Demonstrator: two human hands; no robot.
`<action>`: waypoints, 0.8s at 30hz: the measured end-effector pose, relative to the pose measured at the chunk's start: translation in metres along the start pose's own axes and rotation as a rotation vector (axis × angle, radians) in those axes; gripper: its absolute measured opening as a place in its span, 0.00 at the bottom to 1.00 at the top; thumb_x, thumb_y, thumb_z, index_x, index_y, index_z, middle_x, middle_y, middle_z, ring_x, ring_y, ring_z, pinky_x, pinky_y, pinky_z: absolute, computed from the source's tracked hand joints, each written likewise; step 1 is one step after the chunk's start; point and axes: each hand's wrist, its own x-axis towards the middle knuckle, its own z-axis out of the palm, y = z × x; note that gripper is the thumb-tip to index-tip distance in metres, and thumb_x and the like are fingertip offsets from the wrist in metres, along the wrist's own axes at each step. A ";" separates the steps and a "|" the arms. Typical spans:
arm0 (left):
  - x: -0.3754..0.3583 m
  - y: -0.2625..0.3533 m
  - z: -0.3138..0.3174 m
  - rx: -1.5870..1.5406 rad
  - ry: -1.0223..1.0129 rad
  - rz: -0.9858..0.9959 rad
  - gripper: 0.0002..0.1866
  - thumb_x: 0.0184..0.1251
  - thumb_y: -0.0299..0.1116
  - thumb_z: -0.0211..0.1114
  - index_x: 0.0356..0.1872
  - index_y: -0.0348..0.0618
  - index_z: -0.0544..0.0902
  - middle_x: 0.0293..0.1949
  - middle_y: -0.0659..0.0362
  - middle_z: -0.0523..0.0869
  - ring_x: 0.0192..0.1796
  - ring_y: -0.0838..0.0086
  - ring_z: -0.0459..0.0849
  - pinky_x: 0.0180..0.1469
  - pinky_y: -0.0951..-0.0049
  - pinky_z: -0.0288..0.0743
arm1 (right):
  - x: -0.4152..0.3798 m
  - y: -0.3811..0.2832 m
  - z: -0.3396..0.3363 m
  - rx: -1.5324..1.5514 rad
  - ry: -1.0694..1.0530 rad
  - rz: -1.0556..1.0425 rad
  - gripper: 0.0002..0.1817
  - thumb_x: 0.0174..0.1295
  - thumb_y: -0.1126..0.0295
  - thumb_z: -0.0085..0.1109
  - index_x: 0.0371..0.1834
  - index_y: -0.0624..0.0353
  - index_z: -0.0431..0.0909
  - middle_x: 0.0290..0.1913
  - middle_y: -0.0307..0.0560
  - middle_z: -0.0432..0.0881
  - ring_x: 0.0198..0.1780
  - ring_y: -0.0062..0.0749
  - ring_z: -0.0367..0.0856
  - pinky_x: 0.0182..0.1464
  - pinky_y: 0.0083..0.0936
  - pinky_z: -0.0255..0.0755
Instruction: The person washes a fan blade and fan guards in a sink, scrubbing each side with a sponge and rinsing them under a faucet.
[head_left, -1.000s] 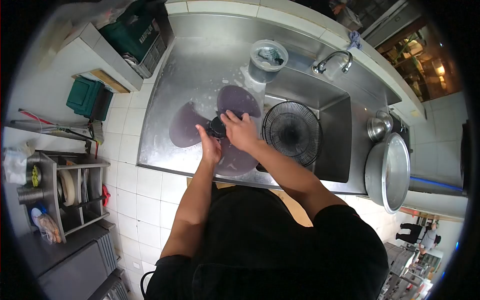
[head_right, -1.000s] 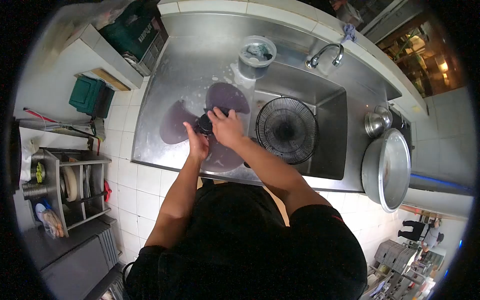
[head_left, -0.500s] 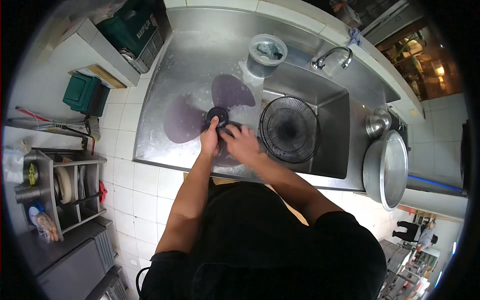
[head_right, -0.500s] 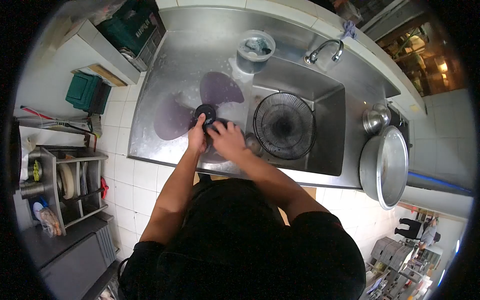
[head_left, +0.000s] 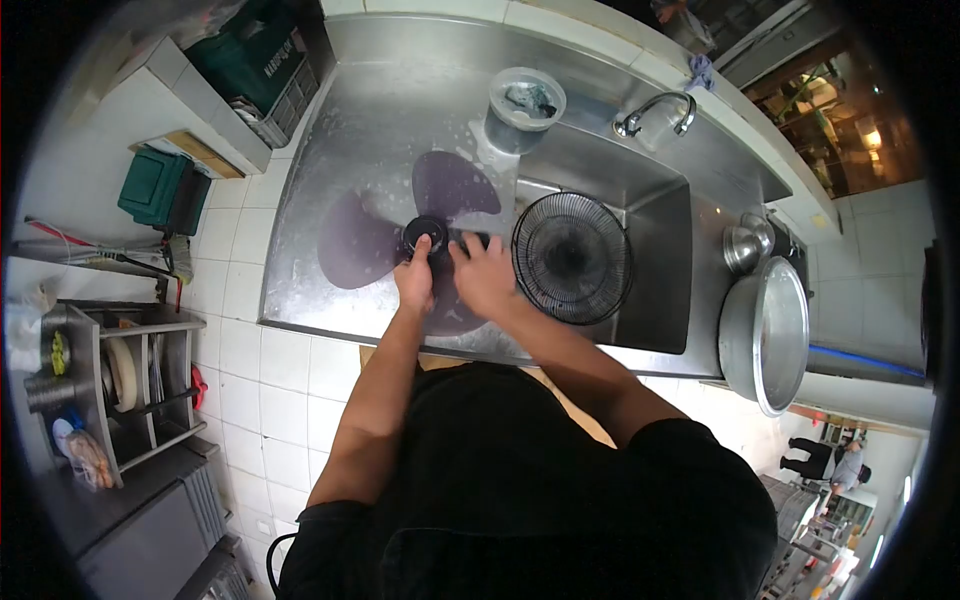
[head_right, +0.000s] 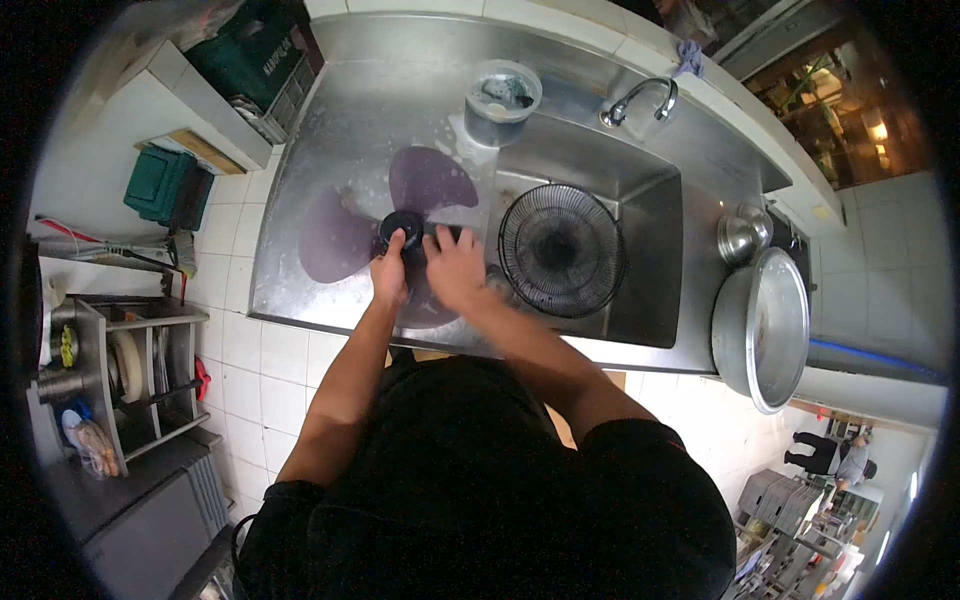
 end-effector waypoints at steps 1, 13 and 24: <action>0.000 0.000 0.002 0.008 0.018 0.011 0.31 0.68 0.50 0.78 0.50 0.24 0.84 0.47 0.50 0.88 0.45 0.68 0.86 0.46 0.64 0.82 | -0.003 -0.007 0.001 -0.003 0.003 -0.007 0.26 0.62 0.63 0.64 0.66 0.51 0.83 0.68 0.48 0.77 0.59 0.58 0.75 0.56 0.51 0.77; -0.003 -0.006 -0.001 -0.002 -0.003 -0.023 0.27 0.71 0.47 0.76 0.49 0.26 0.84 0.44 0.53 0.87 0.41 0.70 0.84 0.43 0.66 0.81 | -0.022 -0.031 0.007 0.167 -0.084 0.085 0.23 0.60 0.65 0.64 0.61 0.53 0.83 0.63 0.48 0.77 0.57 0.61 0.75 0.47 0.52 0.82; -0.009 0.009 0.006 0.077 0.125 -0.143 0.28 0.69 0.45 0.78 0.54 0.25 0.84 0.50 0.54 0.87 0.49 0.72 0.84 0.54 0.68 0.79 | -0.035 0.028 0.021 0.024 -0.122 0.073 0.23 0.63 0.65 0.63 0.63 0.50 0.82 0.64 0.48 0.77 0.56 0.59 0.77 0.48 0.46 0.82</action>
